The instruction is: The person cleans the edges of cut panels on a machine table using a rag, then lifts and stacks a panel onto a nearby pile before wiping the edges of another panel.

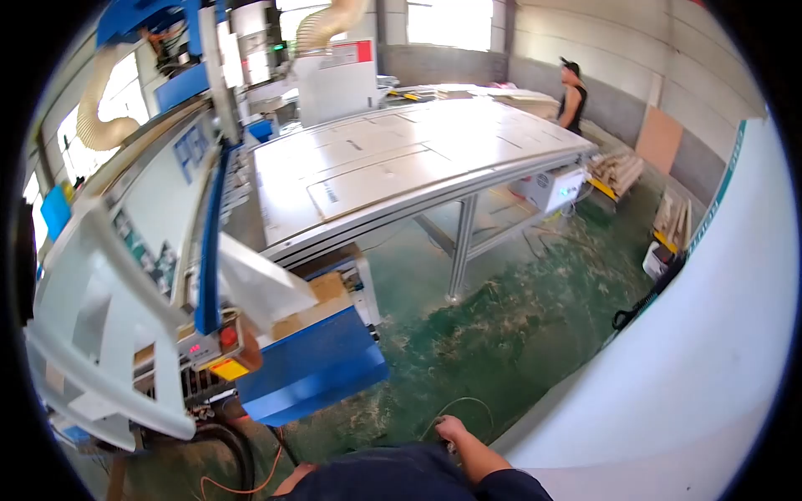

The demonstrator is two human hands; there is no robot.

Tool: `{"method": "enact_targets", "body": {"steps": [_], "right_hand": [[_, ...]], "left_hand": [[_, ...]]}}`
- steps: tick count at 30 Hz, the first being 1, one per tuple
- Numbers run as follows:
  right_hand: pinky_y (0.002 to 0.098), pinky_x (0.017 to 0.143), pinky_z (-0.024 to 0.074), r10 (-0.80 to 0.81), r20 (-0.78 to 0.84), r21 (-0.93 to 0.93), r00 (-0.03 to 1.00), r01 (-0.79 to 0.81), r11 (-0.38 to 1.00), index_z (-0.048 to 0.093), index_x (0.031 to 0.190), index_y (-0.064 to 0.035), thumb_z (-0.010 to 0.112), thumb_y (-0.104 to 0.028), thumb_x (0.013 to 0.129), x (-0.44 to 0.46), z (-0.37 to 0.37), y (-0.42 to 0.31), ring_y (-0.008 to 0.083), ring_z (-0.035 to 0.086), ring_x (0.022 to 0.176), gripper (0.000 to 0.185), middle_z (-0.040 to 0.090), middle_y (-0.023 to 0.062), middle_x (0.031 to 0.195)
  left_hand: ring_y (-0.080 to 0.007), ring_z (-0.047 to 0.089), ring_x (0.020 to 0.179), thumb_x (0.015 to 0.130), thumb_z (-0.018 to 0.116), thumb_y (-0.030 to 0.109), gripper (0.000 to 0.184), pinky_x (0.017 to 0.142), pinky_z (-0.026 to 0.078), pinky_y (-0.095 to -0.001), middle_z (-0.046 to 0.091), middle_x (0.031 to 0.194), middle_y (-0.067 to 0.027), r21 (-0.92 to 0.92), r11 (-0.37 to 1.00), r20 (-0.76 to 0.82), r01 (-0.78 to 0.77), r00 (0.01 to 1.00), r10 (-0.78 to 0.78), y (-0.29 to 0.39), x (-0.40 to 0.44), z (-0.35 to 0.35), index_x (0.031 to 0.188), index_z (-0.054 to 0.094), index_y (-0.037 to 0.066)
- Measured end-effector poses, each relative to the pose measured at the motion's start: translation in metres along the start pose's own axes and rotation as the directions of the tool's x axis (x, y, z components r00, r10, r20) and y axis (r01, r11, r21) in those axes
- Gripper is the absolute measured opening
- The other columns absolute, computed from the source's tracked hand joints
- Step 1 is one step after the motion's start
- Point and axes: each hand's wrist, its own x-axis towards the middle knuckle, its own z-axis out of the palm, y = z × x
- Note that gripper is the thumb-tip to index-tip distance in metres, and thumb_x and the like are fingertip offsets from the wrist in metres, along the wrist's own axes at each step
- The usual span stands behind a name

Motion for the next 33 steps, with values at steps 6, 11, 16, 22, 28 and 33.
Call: {"method": "enact_targets", "body": {"steps": [6, 11, 16, 22, 28, 33], "right_hand": [[0.0385, 0.079, 0.0536, 0.032, -0.144, 0.048, 0.989, -0.025, 0.999, 0.07, 0.101, -0.0034, 0.067, -0.025, 0.073, 0.044, -0.112, 0.082, 0.0297, 0.069, 0.089, 0.036, 0.071, 0.0154, 0.096], [0.0379, 0.078, 0.0532, 0.191, -0.209, 0.285, 0.959, -0.127, 0.95, 0.069, 0.104, -0.0033, 0.07, -0.023, 0.074, 0.056, -0.141, 0.098, 0.0282, 0.069, 0.087, 0.035, 0.071, 0.0156, 0.093], [0.0387, 0.076, 0.0531, 0.323, -0.292, 0.52, 0.9, -0.134, 0.843, 0.069, 0.102, -0.0024, 0.07, -0.019, 0.077, 0.085, -0.178, 0.106, 0.0268, 0.068, 0.086, 0.03, 0.071, 0.0146, 0.091], [0.0449, 0.074, 0.0531, 0.603, -0.309, 0.715, 0.736, -0.239, 0.657, 0.066, 0.108, -0.0005, 0.065, -0.016, 0.079, 0.07, -0.278, 0.151, 0.032, 0.066, 0.085, 0.033, 0.07, 0.0162, 0.095], [0.0455, 0.071, 0.0542, 0.775, -0.26, 0.856, 0.576, -0.234, 0.461, 0.066, 0.107, -0.0023, 0.063, -0.014, 0.081, 0.089, -0.359, 0.181, 0.0275, 0.066, 0.083, 0.029, 0.069, 0.0123, 0.094], [0.0452, 0.07, 0.0544, 0.783, -0.278, 0.892, 0.556, -0.153, 0.425, 0.066, 0.107, -0.002, 0.062, -0.013, 0.081, 0.152, -0.425, 0.166, 0.0276, 0.066, 0.083, 0.029, 0.068, 0.0125, 0.094]], "left_hand": [[-0.0358, 0.066, 0.103, 0.088, 0.063, 0.041, 0.048, 0.088, 0.051, -0.044, 0.069, 0.107, -0.0237, -0.289, 0.941, -0.112, 0.176, 0.97, -0.216, 0.267, 0.064, -0.099, 0.108, 0.069, -0.002], [-0.0358, 0.066, 0.099, 0.09, 0.062, 0.04, 0.046, 0.089, 0.051, -0.043, 0.07, 0.101, -0.0212, -0.153, 0.946, -0.089, -0.284, 0.958, 0.273, 0.428, 0.121, -0.159, 0.104, 0.068, -0.004], [-0.0321, 0.067, 0.095, 0.093, 0.06, 0.035, 0.04, 0.084, 0.051, -0.0412, 0.07, 0.099, -0.021, -0.205, 0.837, 0.18, -0.507, 0.821, 0.542, 0.553, 0.2, -0.175, 0.104, 0.066, -0.003], [-0.0386, 0.063, 0.099, 0.089, 0.062, 0.042, 0.042, 0.086, 0.05, -0.0464, 0.067, 0.105, -0.0213, 0.156, 0.74, 0.267, -0.655, 0.749, 0.606, 0.627, 0.354, -0.184, 0.107, 0.064, 0.005], [-0.0382, 0.062, 0.106, 0.088, 0.06, 0.043, 0.043, 0.088, 0.05, -0.0485, 0.065, 0.114, -0.0217, 0.208, 0.849, 0.219, -0.487, 0.869, 0.444, 0.715, 0.491, -0.247, 0.111, 0.064, 0.006], [-0.0395, 0.062, 0.107, 0.089, 0.056, 0.041, 0.043, 0.088, 0.05, -0.0496, 0.065, 0.116, -0.0221, 0.245, 0.797, 0.413, -0.552, 0.803, 0.429, 0.761, 0.597, -0.28, 0.111, 0.065, 0.005]]}}
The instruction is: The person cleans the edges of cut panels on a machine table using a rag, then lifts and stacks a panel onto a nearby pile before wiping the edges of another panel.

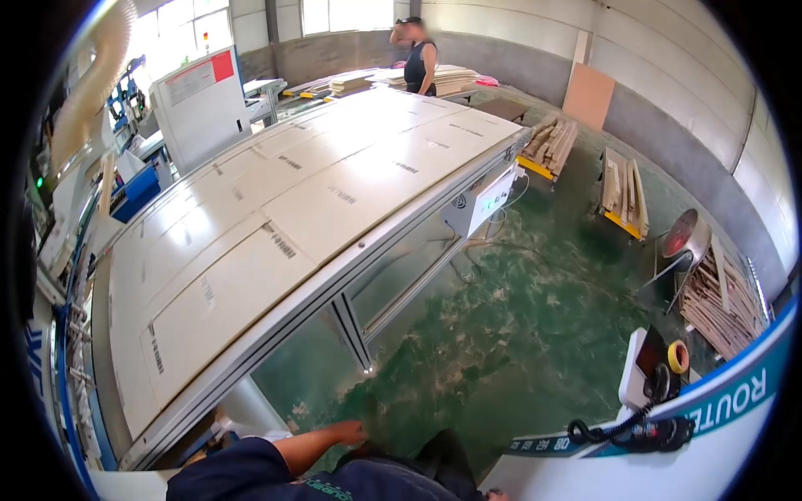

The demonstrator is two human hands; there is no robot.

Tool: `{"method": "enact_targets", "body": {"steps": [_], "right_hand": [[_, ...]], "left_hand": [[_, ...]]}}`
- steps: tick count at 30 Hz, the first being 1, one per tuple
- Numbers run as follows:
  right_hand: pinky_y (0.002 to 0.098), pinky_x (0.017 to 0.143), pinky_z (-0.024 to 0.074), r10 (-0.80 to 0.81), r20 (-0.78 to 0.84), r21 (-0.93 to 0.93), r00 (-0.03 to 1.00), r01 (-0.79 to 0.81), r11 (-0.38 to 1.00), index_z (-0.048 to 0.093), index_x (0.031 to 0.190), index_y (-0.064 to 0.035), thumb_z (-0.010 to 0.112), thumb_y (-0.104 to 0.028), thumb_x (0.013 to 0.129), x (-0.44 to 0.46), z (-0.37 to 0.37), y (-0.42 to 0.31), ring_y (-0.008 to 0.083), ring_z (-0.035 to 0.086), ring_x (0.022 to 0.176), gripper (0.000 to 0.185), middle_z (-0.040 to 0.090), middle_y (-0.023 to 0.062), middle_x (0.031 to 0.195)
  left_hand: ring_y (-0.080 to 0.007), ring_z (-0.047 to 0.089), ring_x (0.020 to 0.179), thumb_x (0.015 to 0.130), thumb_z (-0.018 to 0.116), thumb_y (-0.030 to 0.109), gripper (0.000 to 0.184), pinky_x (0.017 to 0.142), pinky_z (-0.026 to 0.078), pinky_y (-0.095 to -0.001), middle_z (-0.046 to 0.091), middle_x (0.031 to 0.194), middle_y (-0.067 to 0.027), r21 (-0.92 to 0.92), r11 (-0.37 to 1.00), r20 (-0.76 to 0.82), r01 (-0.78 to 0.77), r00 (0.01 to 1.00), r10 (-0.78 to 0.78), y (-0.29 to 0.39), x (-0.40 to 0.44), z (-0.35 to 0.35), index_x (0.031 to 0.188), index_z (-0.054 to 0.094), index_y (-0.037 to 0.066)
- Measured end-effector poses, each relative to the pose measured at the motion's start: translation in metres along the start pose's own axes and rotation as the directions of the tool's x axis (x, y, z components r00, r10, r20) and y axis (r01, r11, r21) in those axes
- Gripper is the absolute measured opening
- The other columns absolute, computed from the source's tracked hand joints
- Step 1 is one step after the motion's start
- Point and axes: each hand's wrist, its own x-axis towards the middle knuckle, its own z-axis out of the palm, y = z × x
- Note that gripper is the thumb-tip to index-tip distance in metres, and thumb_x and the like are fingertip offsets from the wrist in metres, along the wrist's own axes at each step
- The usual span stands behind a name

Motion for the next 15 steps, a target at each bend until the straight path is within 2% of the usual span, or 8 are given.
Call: {"method": "enact_targets", "body": {"steps": [1, 4, 6, 8, 9, 11, 13, 15], "right_hand": [[0.0451, 0.07, 0.0544, 0.006, 0.009, 0.0, 1.0, -0.006, 1.0, 0.066, 0.107, -0.0019, 0.061, -0.012, 0.081, 0.014, 0.01, -0.012, 0.0276, 0.066, 0.083, 0.029, 0.067, 0.0125, 0.094], [0.0449, 0.069, 0.0546, 0.028, 0.062, -0.039, 0.998, -0.026, 0.999, 0.065, 0.107, -0.0017, 0.061, -0.011, 0.081, 0.069, 0.041, -0.054, 0.0277, 0.066, 0.082, 0.028, 0.067, 0.0126, 0.094], [0.0448, 0.069, 0.0547, 0.044, 0.106, -0.093, 0.993, -0.035, 0.995, 0.065, 0.107, -0.0015, 0.06, -0.011, 0.081, 0.116, 0.056, -0.086, 0.0277, 0.066, 0.082, 0.028, 0.066, 0.0126, 0.094], [0.0447, 0.068, 0.0548, 0.047, 0.145, -0.165, 0.988, -0.022, 0.986, 0.065, 0.107, -0.0014, 0.06, -0.01, 0.081, 0.167, 0.064, -0.121, 0.0277, 0.066, 0.082, 0.028, 0.066, 0.0126, 0.093], [0.0446, 0.068, 0.0548, 0.037, 0.16, -0.2, 0.986, -0.005, 0.98, 0.064, 0.107, -0.0013, 0.059, -0.01, 0.081, 0.196, 0.064, -0.143, 0.0277, 0.066, 0.082, 0.028, 0.066, 0.0127, 0.093], [0.0445, 0.068, 0.0549, -0.006, 0.193, -0.252, 0.981, 0.055, 0.966, 0.064, 0.107, -0.0011, 0.059, -0.009, 0.081, 0.26, 0.066, -0.196, 0.0278, 0.066, 0.081, 0.028, 0.065, 0.0127, 0.093], [0.0443, 0.067, 0.055, -0.104, 0.214, -0.295, 0.971, 0.166, 0.941, 0.064, 0.107, -0.001, 0.058, -0.009, 0.081, 0.34, 0.064, -0.24, 0.0278, 0.066, 0.081, 0.028, 0.065, 0.0128, 0.093], [0.0442, 0.067, 0.0551, -0.225, 0.234, -0.289, 0.946, 0.289, 0.913, 0.063, 0.107, -0.0008, 0.058, -0.008, 0.081, 0.424, 0.073, -0.293, 0.0279, 0.066, 0.081, 0.028, 0.064, 0.0128, 0.093]], "left_hand": [[-0.04, 0.063, 0.106, 0.09, 0.055, 0.041, 0.042, 0.087, 0.051, -0.0497, 0.066, 0.114, -0.022, 0.06, 0.997, -0.062, -0.046, 0.997, 0.05, -0.003, 0.013, -0.012, 0.109, 0.067, 0.005], [-0.0423, 0.064, 0.095, 0.093, 0.052, 0.046, 0.051, 0.086, 0.049, -0.0504, 0.068, 0.099, -0.0251, 0.058, 0.997, 0.098, 0.055, 0.993, -0.061, 0.008, 0.048, -0.067, 0.105, 0.065, -0.002], [-0.0418, 0.064, 0.093, 0.094, 0.051, 0.046, 0.05, 0.084, 0.049, -0.0501, 0.069, 0.097, -0.0242, -0.105, 0.988, -0.165, -0.111, 0.982, 0.093, 0.041, 0.047, -0.096, 0.099, 0.067, -0.001], [-0.0414, 0.064, 0.094, 0.095, 0.05, 0.046, 0.049, 0.083, 0.049, -0.0496, 0.069, 0.098, -0.0237, -0.188, 0.981, -0.149, -0.05, 0.989, 0.021, 0.059, 0.064, -0.112, 0.098, 0.068, 0.0], [-0.0414, 0.063, 0.095, 0.095, 0.05, 0.046, 0.049, 0.083, 0.049, -0.0494, 0.069, 0.099, -0.0236, -0.183, 0.978, -0.002, 0.102, 0.995, -0.104, 0.057, 0.081, -0.119, 0.1, 0.069, 0.001], [-0.0412, 0.063, 0.095, 0.095, 0.05, 0.046, 0.048, 0.083, 0.049, -0.0487, 0.069, 0.102, -0.0234, -0.2, 0.961, 0.048, 0.189, 0.982, -0.183, 0.056, 0.114, -0.136, 0.103, 0.069, 0.002], [-0.0404, 0.064, 0.093, 0.095, 0.051, 0.045, 0.046, 0.081, 0.05, -0.0479, 0.069, 0.102, -0.0229, -0.244, 0.965, -0.088, 0.094, 0.989, -0.119, 0.068, 0.148, -0.139, 0.104, 0.069, 0.003], [-0.0384, 0.065, 0.092, 0.094, 0.053, 0.044, 0.044, 0.079, 0.05, -0.0472, 0.069, 0.101, -0.0223, -0.199, 0.978, -0.161, 0.061, 0.982, -0.094, 0.078, 0.194, -0.158, 0.103, 0.07, 0.004]]}}
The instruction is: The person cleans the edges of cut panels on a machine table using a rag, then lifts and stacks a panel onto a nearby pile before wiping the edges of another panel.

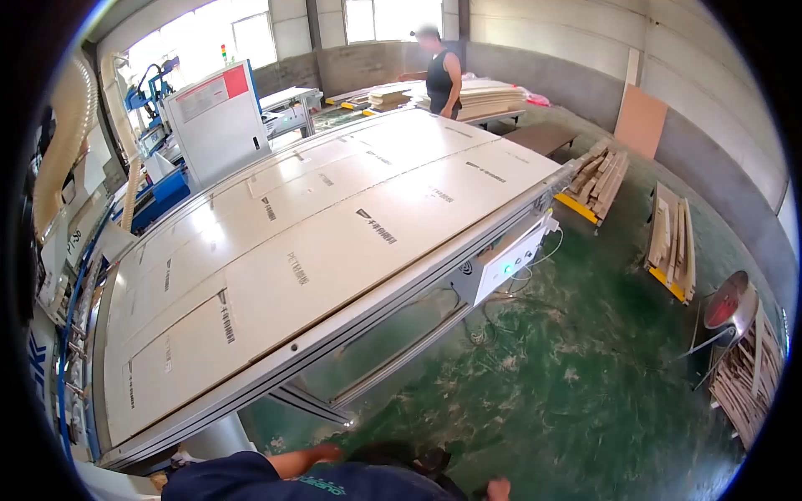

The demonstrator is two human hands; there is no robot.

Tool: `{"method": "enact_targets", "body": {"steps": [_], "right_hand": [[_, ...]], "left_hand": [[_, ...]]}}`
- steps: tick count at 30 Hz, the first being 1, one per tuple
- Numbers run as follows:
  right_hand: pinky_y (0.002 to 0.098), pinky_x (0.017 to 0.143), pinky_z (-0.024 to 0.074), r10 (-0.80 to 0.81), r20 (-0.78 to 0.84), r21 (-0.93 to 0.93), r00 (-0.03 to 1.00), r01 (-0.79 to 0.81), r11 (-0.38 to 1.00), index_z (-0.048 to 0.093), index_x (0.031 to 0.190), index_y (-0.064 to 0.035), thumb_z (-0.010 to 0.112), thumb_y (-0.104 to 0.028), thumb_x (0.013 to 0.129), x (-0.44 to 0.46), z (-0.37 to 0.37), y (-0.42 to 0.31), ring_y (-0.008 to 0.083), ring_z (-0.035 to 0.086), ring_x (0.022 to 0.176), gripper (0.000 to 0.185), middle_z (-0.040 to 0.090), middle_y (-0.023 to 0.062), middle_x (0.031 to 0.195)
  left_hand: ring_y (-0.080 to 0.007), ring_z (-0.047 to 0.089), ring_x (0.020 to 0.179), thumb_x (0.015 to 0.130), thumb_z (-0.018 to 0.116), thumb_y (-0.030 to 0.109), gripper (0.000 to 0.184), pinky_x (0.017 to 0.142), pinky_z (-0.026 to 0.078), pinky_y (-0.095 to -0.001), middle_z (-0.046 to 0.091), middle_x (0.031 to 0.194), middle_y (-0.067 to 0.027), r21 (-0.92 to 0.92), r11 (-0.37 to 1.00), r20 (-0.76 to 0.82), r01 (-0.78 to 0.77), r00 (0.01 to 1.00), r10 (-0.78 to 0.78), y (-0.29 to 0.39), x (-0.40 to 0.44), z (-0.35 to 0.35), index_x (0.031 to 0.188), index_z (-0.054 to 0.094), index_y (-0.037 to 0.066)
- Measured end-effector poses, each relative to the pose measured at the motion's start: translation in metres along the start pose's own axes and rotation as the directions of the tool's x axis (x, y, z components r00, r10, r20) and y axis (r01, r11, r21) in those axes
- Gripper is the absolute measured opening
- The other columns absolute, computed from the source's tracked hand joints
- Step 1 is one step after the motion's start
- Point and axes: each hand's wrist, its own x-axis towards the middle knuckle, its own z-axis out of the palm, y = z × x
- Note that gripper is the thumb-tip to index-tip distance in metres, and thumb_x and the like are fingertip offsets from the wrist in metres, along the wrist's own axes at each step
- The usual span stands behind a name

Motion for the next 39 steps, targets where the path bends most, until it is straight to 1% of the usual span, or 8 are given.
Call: {"method": "enact_targets", "body": {"steps": [11, 14, 20, 26, 33, 35, 37, 39], "right_hand": [[0.0359, 0.079, 0.0503, -0.277, -0.109, 0.118, 0.955, 0.289, 0.95, 0.066, 0.1, -0.0005, 0.07, -0.013, 0.076, 0.2, -0.164, -0.292, 0.0254, 0.065, 0.083, 0.028, 0.07, 0.0133, 0.091], [0.0338, 0.079, 0.0524, 0.065, -0.071, 0.289, 0.995, -0.042, 0.956, 0.065, 0.107, -0.0012, 0.064, -0.007, 0.077, 0.264, -0.189, -0.198, 0.0213, 0.065, 0.087, 0.03, 0.069, 0.0121, 0.094], [0.0392, 0.074, 0.0529, 0.438, -0.161, 0.447, 0.884, -0.33, 0.831, 0.067, 0.105, -0.0045, 0.065, -0.012, 0.075, 0.239, -0.244, -0.177, 0.0243, 0.066, 0.083, 0.031, 0.069, 0.0119, 0.093], [0.0403, 0.071, 0.0508, 0.522, -0.118, 0.526, 0.845, -0.393, 0.754, 0.067, 0.097, -0.0051, 0.063, -0.018, 0.075, 0.352, -0.272, -0.231, 0.0246, 0.064, 0.081, 0.026, 0.068, 0.0115, 0.089], [0.0416, 0.067, 0.0484, -0.07, -0.087, -0.107, 0.994, 0.06, 0.992, 0.067, 0.089, -0.0059, 0.06, -0.024, 0.075, 0.603, -0.414, -0.175, 0.025, 0.062, 0.077, 0.023, 0.067, 0.011, 0.084], [0.042, 0.066, 0.0477, -0.76, 0.019, -0.686, 0.65, 0.562, 0.463, 0.067, 0.086, -0.0061, 0.059, -0.026, 0.076, 0.716, -0.484, -0.1, 0.0252, 0.062, 0.076, 0.024, 0.067, 0.0109, 0.082], [0.0431, 0.065, 0.052, -0.107, -0.018, 0.102, 0.994, 0.108, 0.989, 0.057, 0.084, -0.0097, 0.056, -0.017, 0.078, 0.757, -0.565, -0.288, 0.0263, 0.058, 0.072, 0.01, 0.059, 0.0082, 0.079], [0.0401, 0.059, 0.0521, 0.265, -0.025, 0.426, 0.964, -0.23, 0.875, 0.051, 0.083, -0.012, 0.053, -0.011, 0.079, 0.8, -0.635, -0.464, 0.024, 0.054, 0.067, 0.005, 0.047, 0.0017, 0.071]], "left_hand": [[-0.0356, 0.068, 0.08, 0.087, 0.06, 0.028, 0.028, 0.075, 0.052, -0.0496, 0.071, 0.091, -0.0193, 0.375, 0.862, 0.189, -0.342, 0.938, 0.29, 0.122, 0.35, -0.042, 0.096, 0.072, 0.005], [-0.0328, 0.068, 0.082, 0.087, 0.061, 0.042, 0.041, 0.075, 0.051, -0.0489, 0.072, 0.098, -0.0186, 0.249, 0.969, 0.246, -0.004, 0.967, -0.059, 0.126, 0.49, -0.024, 0.094, 0.073, 0.004], [-0.0372, 0.068, 0.094, 0.091, 0.054, 0.044, 0.052, 0.08, 0.052, -0.0526, 0.068, 0.104, -0.0287, 0.355, 0.908, 0.377, -0.224, 0.923, 0.08, 0.391, 0.671, -0.15, 0.11, 0.068, -0.002], [-0.0326, 0.068, 0.08, 0.087, 0.065, 0.034, 0.03, 0.068, 0.05, -0.0465, 0.07, 0.084, -0.0143, 0.017, 0.949, 0.014, -0.314, 0.949, 0.314, 0.61, 0.809, -0.214, 0.092, 0.061, 0.005], [-0.0357, 0.067, 0.083, 0.091, 0.059, 0.038, 0.036, 0.073, 0.051, -0.0472, 0.069, 0.085, -0.0177, 0.222, 0.959, 0.138, -0.177, 0.979, 0.149, 0.69, 0.906, -0.202, 0.096, 0.065, 0.003], [-0.0361, 0.066, 0.084, 0.093, 0.056, 0.038, 0.039, 0.073, 0.051, -0.047, 0.068, 0.087, -0.0187, 0.257, 0.959, 0.153, -0.119, 0.985, 0.082, 0.706, 0.907, -0.194, 0.095, 0.066, 0.001], [-0.0367, 0.066, 0.082, 0.093, 0.053, 0.037, 0.04, 0.071, 0.052, -0.0475, 0.068, 0.087, -0.0201, 0.123, 0.99, -0.004, -0.073, 0.997, 0.074, 0.709, 0.904, -0.179, 0.095, 0.068, 0.001], [-0.0372, 0.067, 0.085, 0.093, 0.053, 0.036, 0.038, 0.074, 0.053, -0.0466, 0.069, 0.09, -0.0208, -0.038, 0.998, -0.035, -0.052, 0.998, 0.051, 0.73, 0.902, -0.184, 0.099, 0.069, 0.002]]}}
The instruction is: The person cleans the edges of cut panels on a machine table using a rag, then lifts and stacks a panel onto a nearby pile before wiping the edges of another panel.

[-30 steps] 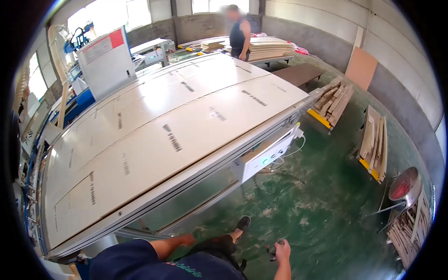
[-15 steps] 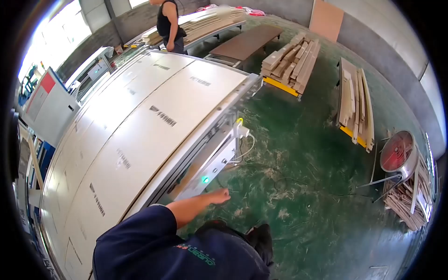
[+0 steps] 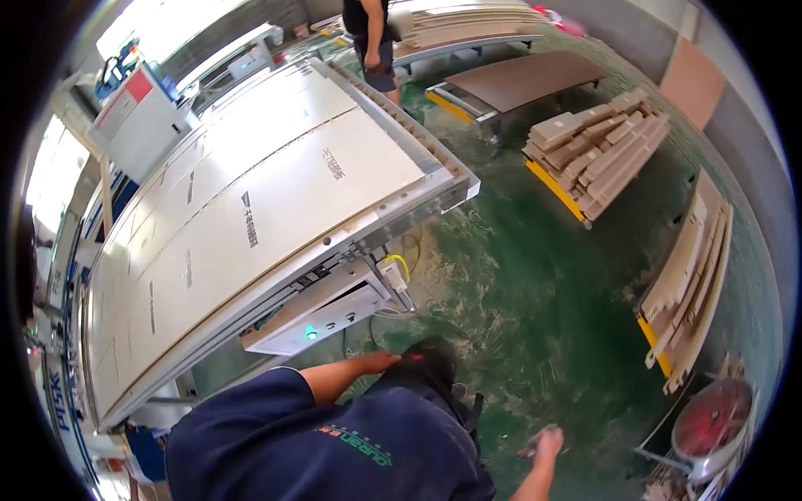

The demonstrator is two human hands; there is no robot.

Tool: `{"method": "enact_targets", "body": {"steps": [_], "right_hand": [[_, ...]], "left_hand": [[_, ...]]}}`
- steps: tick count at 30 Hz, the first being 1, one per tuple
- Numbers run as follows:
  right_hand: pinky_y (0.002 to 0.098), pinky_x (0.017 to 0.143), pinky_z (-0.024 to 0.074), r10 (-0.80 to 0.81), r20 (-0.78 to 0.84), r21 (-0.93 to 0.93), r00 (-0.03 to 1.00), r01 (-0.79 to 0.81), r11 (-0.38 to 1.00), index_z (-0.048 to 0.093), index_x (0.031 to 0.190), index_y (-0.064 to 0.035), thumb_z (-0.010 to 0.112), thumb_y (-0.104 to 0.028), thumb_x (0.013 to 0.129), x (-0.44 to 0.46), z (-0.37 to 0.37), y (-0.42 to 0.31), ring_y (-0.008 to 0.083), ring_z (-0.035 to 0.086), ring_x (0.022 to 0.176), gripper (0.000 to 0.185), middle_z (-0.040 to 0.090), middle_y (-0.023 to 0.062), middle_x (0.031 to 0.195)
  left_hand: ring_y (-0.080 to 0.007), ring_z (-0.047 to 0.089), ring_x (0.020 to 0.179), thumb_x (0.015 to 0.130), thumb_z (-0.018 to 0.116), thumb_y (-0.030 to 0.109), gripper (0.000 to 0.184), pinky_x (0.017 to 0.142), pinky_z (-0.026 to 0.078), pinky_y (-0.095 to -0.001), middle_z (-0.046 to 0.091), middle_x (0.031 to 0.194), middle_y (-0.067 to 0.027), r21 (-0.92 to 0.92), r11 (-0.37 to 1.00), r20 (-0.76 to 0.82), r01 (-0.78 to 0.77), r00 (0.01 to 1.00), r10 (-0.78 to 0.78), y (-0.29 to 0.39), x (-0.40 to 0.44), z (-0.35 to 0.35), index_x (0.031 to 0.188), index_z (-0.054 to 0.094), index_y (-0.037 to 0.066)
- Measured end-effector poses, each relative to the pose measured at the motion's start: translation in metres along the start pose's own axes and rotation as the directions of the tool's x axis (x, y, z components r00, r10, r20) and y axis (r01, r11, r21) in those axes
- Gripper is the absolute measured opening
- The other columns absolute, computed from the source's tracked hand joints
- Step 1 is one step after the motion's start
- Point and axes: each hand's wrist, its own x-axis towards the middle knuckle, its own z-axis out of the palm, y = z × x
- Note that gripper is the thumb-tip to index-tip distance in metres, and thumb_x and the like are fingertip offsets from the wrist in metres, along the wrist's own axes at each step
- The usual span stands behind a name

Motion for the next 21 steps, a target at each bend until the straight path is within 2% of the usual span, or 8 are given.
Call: {"method": "enact_targets", "body": {"steps": [2, 6, 8, 10, 11, 13, 15, 21], "right_hand": [[0.0371, 0.056, 0.0519, -0.328, 0.07, -0.06, 0.942, 0.332, 0.941, 0.052, 0.09, -0.0113, 0.053, -0.01, 0.083, 0.141, -0.034, -0.032, 0.0195, 0.054, 0.068, 0.006, 0.051, 0.0035, 0.08], [0.0309, 0.077, 0.0508, -0.452, 0.052, 0.08, 0.89, 0.447, 0.891, 0.061, 0.112, -0.0027, 0.058, -0.003, 0.087, 0.141, 0.017, -0.191, 0.0174, 0.062, 0.081, 0.026, 0.062, 0.0058, 0.093], [0.034, 0.075, 0.0531, -0.417, 0.113, 0.18, 0.902, 0.394, 0.901, 0.061, 0.11, -0.007, 0.058, -0.006, 0.09, 0.159, 0.041, -0.217, 0.0166, 0.062, 0.082, 0.02, 0.062, 0.0063, 0.086], [0.0411, 0.079, 0.0552, -0.049, 0.321, 0.377, 0.946, -0.08, 0.923, 0.063, 0.11, -0.008, 0.056, -0.01, 0.093, 0.157, 0.078, -0.255, 0.0243, 0.065, 0.086, 0.019, 0.065, 0.011, 0.092], [0.0438, 0.081, 0.0549, -0.061, 0.377, 0.367, 0.924, -0.088, 0.926, 0.064, 0.111, -0.0083, 0.057, -0.014, 0.093, 0.167, 0.084, -0.26, 0.0272, 0.064, 0.087, 0.02, 0.066, 0.0123, 0.094], [0.0458, 0.081, 0.0549, -0.067, 0.411, 0.335, 0.909, -0.082, 0.939, 0.064, 0.113, -0.0083, 0.056, -0.018, 0.093, 0.187, 0.099, -0.277, 0.0291, 0.064, 0.09, 0.023, 0.067, 0.0131, 0.094], [0.0473, 0.08, 0.0548, -0.039, 0.468, 0.328, 0.883, -0.132, 0.936, 0.063, 0.114, -0.0085, 0.054, -0.024, 0.095, 0.2, 0.121, -0.3, 0.0303, 0.064, 0.09, 0.026, 0.066, 0.0136, 0.094], [0.0513, 0.078, 0.053, 0.034, 0.837, 0.175, 0.547, -0.326, 0.929, 0.06, 0.12, -0.012, 0.046, -0.039, 0.096, 0.213, 0.208, -0.409, 0.0344, 0.063, 0.096, 0.039, 0.065, 0.013, 0.105]], "left_hand": [[-0.0374, 0.067, 0.087, 0.092, 0.054, 0.034, 0.035, 0.076, 0.053, -0.0456, 0.069, 0.093, -0.0211, 0.115, 0.992, -0.014, -0.054, 0.998, 0.056, -0.018, 0.027, 0.025, 0.102, 0.07, 0.003], [-0.0378, 0.067, 0.088, 0.09, 0.056, 0.031, 0.032, 0.08, 0.053, -0.0453, 0.069, 0.097, -0.0209, 0.324, 0.943, 0.166, -0.071, 0.986, 0.017, -0.081, 0.132, 0.09, 0.107, 0.071, 0.007], [-0.0376, 0.066, 0.091, 0.091, 0.056, 0.032, 0.033, 0.081, 0.052, -0.0462, 0.069, 0.1, -0.0211, 0.37, 0.927, 0.292, -0.062, 0.955, -0.053, -0.06, 0.178, 0.08, 0.107, 0.07, 0.007], [-0.0372, 0.065, 0.098, 0.094, 0.053, 0.033, 0.035, 0.084, 0.051, -0.0473, 0.068, 0.104, -0.0218, 0.375, 0.912, 0.351, -0.164, 0.936, 0.024, 0.036, 0.234, 0.006, 0.108, 0.07, 0.006], [-0.037, 0.065, 0.101, 0.096, 0.051, 0.034, 0.037, 0.085, 0.05, -0.0478, 0.067, 0.106, -0.0221, 0.358, 0.911, 0.362, -0.202, 0.93, 0.064, 0.075, 0.253, -0.022, 0.108, 0.07, 0.005], [-0.0323, 0.065, 0.103, 0.097, 0.052, 0.039, 0.041, 0.089, 0.05, -0.0437, 0.068, 0.108, -0.0192, -0.009, 0.998, -0.163, 0.059, 0.985, -0.06, 0.114, 0.277, -0.041, 0.112, 0.067, 0.004], [-0.0268, 0.065, 0.101, 0.095, 0.057, 0.042, 0.042, 0.091, 0.05, -0.0404, 0.068, 0.108, -0.0165, -0.468, 0.883, -0.165, 0.013, 0.981, -0.102, 0.191, 0.267, -0.097, 0.113, 0.065, 0.004], [-0.0227, 0.06, 0.109, 0.097, 0.056, 0.041, 0.044, 0.095, 0.047, -0.0374, 0.065, 0.116, -0.0136, -0.534, 0.839, -0.224, -0.103, 0.974, -0.023, 0.287, 0.234, -0.219, 0.121, 0.058, 0.003]]}}
